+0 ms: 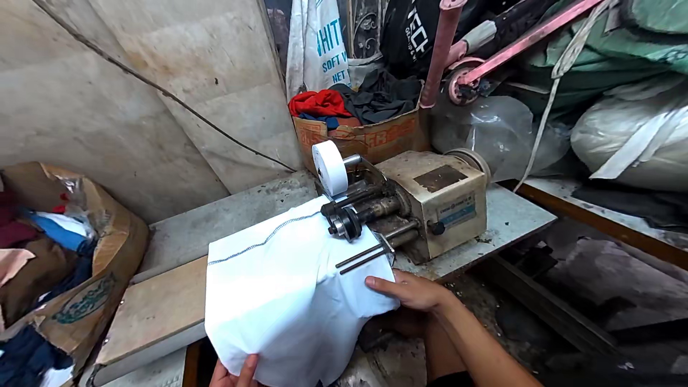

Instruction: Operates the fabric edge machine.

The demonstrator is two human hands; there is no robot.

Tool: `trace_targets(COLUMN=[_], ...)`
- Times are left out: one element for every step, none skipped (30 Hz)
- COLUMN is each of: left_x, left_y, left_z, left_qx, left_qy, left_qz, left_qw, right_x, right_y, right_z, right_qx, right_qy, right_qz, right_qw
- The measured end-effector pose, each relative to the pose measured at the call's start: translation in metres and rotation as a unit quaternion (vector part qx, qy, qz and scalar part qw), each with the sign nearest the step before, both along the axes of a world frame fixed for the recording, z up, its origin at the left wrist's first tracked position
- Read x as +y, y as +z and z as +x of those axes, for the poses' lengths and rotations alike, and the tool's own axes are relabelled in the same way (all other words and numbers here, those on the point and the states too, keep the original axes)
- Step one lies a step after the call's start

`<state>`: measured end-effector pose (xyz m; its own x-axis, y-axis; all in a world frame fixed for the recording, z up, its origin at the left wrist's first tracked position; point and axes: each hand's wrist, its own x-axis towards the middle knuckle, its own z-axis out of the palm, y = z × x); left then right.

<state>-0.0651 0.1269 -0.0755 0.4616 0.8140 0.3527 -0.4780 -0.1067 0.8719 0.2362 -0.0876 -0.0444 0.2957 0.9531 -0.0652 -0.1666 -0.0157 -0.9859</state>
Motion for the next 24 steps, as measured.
trace_targets(left_x=[0.0009,0.0014,0.0018,0.0020,0.0016,0.0012,0.0016,0.0024,0.0034,0.0046,0.0054,0.0052,0.0041,0.0029,0.0013,0.0004,0.0000,0.0000,0.0009,0.0025,0.0042,0.0053,0.0057,0.0052], left_y=[0.0001,0.0006,0.0007,0.0007,0.0010,0.0012,0.0012,0.0012,0.0014,0.0011,0.0007,0.0006,0.0012,0.0024,0.0041,0.0053,0.0057,0.0052,0.0039,0.0018,0.0000,-0.0009,-0.0012,-0.0005], left_z=[-0.0005,-0.0003,0.0002,0.0006,0.0009,0.0010,0.0004,-0.0001,-0.0003,-0.0004,-0.0006,-0.0002,0.0002,0.0002,0.0006,0.0010,0.0012,0.0012,0.0012,0.0008,0.0001,-0.0006,-0.0010,-0.0010], left_qx=[-0.015,-0.026,-0.019,-0.002,0.014,0.015,-0.001,-0.019,-0.027,-0.019,-0.002,0.009,0.007,-0.003,-0.009,-0.005,0.008,0.021,0.022,0.008,-0.008,-0.011,0.000,0.018], left_qy=[-0.004,-0.006,-0.003,-0.001,0.003,0.001,-0.006,-0.009,-0.009,-0.008,-0.009,-0.008,-0.011,-0.016,-0.016,-0.012,-0.007,-0.006,-0.010,-0.017,-0.023,-0.022,-0.017,-0.013], left_qz=[-0.005,-0.006,0.000,0.009,0.015,0.015,0.009,0.004,0.004,0.008,0.017,0.022,0.021,0.017,0.010,0.008,0.009,0.011,0.015,0.015,0.013,0.013,0.015,0.020], left_qw=[1.000,1.000,1.000,1.000,1.000,1.000,1.000,1.000,1.000,1.000,1.000,1.000,1.000,1.000,1.000,1.000,1.000,1.000,1.000,1.000,1.000,1.000,1.000,1.000], right_x=[0.0003,0.0000,-0.0007,-0.0010,-0.0007,-0.0003,-0.0001,-0.0002,-0.0004,-0.0004,-0.0001,0.0003,0.0005,0.0005,0.0004,0.0004,0.0005,0.0007,0.0006,0.0004,0.0002,0.0001,0.0000,0.0000], right_y=[-0.0004,-0.0006,-0.0006,-0.0001,0.0005,0.0007,0.0004,0.0006,0.0008,0.0011,0.0009,0.0001,-0.0010,-0.0020,-0.0024,-0.0021,-0.0015,-0.0012,-0.0015,-0.0021,-0.0027,-0.0025,-0.0017,-0.0012], right_z=[0.0005,0.0004,0.0001,-0.0005,-0.0009,-0.0007,-0.0001,-0.0002,-0.0007,-0.0011,-0.0014,-0.0011,-0.0006,-0.0002,-0.0003,-0.0006,-0.0009,-0.0008,-0.0004,0.0002,0.0005,0.0002,-0.0004,-0.0007], right_qx=[-0.006,-0.010,-0.010,-0.012,-0.013,-0.015,-0.014,-0.013,-0.010,-0.008,-0.006,-0.003,0.000,0.002,0.000,-0.006,-0.012,-0.015,-0.016,-0.016,-0.014,-0.012,-0.011,-0.011], right_qy=[0.001,0.002,0.002,0.000,-0.001,0.000,0.001,0.001,0.000,-0.001,-0.001,0.000,0.002,0.004,0.003,0.002,0.000,0.000,0.000,0.001,0.001,0.000,-0.002,-0.002], right_qz=[-0.002,-0.001,0.000,-0.002,-0.005,-0.005,-0.003,-0.003,-0.003,-0.003,-0.002,0.002,0.005,0.009,0.011,0.010,0.009,0.009,0.010,0.012,0.011,0.009,0.006,0.004], right_qw=[1.000,1.000,1.000,1.000,1.000,1.000,1.000,1.000,1.000,1.000,1.000,1.000,1.000,1.000,1.000,1.000,1.000,1.000,1.000,1.000,1.000,1.000,1.000,1.000])
